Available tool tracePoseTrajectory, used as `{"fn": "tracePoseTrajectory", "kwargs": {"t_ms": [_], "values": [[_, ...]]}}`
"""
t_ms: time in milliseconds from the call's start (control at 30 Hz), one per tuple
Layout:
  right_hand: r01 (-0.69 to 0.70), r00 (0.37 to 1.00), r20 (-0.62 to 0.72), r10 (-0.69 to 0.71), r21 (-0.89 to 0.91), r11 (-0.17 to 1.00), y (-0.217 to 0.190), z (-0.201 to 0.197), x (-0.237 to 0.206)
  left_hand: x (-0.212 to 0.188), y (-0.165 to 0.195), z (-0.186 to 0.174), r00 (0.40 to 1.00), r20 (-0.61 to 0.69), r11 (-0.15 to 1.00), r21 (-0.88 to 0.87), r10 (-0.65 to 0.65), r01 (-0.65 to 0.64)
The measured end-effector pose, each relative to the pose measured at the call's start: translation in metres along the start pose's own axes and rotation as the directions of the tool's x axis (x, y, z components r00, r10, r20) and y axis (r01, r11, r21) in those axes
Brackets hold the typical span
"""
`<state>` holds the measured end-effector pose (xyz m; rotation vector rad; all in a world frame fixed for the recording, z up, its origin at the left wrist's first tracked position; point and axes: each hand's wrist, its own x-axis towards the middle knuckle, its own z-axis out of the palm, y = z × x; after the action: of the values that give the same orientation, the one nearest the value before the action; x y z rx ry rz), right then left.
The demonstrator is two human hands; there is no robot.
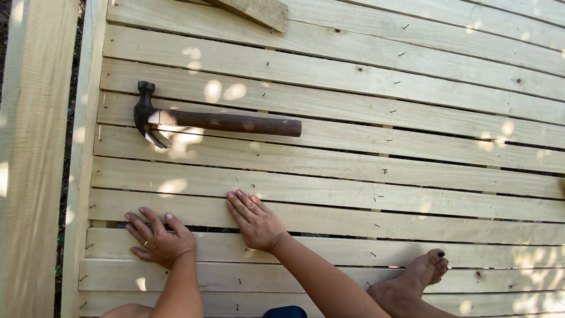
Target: The person hammers nails into slatted wooden boards to assemble a wooden bench-like frame, using a claw hammer by hand. They press and align the slats, hammer nails at several points across the structure, reposition a small wood block, and finally press a corner block into place by hand.
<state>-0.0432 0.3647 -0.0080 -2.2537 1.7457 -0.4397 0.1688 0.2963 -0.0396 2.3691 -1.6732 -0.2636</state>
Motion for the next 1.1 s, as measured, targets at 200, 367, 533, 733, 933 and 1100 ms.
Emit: {"fn": "tracePoseTrajectory", "kwargs": {"t_ms": [200, 367, 533, 733, 933, 1100], "values": [[0.01, 1.0, -0.011, -0.01, 0.027, 1.0, 0.003, 0.001, 0.003, 0.002, -0.001, 0.004, 1.0, 0.001, 1.0, -0.022, 0.001, -0.001], [0.02, 1.0, -0.018, -0.02, 0.035, 0.999, 0.003, -0.006, 0.021, 0.01, 0.0, 0.011, 0.999, -0.054, 1.0, -0.011, 0.007, -0.008], [0.008, 0.998, -0.062, 0.001, 0.148, 0.989, 0.007, -0.026, 0.076, 0.031, -0.001, 0.017, 0.995, -0.09, 0.999, -0.021, -0.032, 0.03], [-0.045, 0.925, -0.375, -0.055, -0.253, 0.966, 0.059, -0.05, 0.191, 0.047, -0.002, 0.019, 0.992, -0.085, 0.995, -0.042, -0.092, 0.089], [-0.189, 0.972, 0.09, 0.216, -0.24, 0.952, 0.083, -0.051, 0.255, 0.064, -0.004, 0.012, 0.991, -0.07, 0.993, -0.035, -0.111, 0.109], [-0.12, 0.967, 0.194, 0.163, -0.216, 0.969, 0.08, -0.04, 0.281, 0.073, -0.006, 0.004, 0.979, -0.021, 0.979, 0.001, -0.203, 0.203]]}}
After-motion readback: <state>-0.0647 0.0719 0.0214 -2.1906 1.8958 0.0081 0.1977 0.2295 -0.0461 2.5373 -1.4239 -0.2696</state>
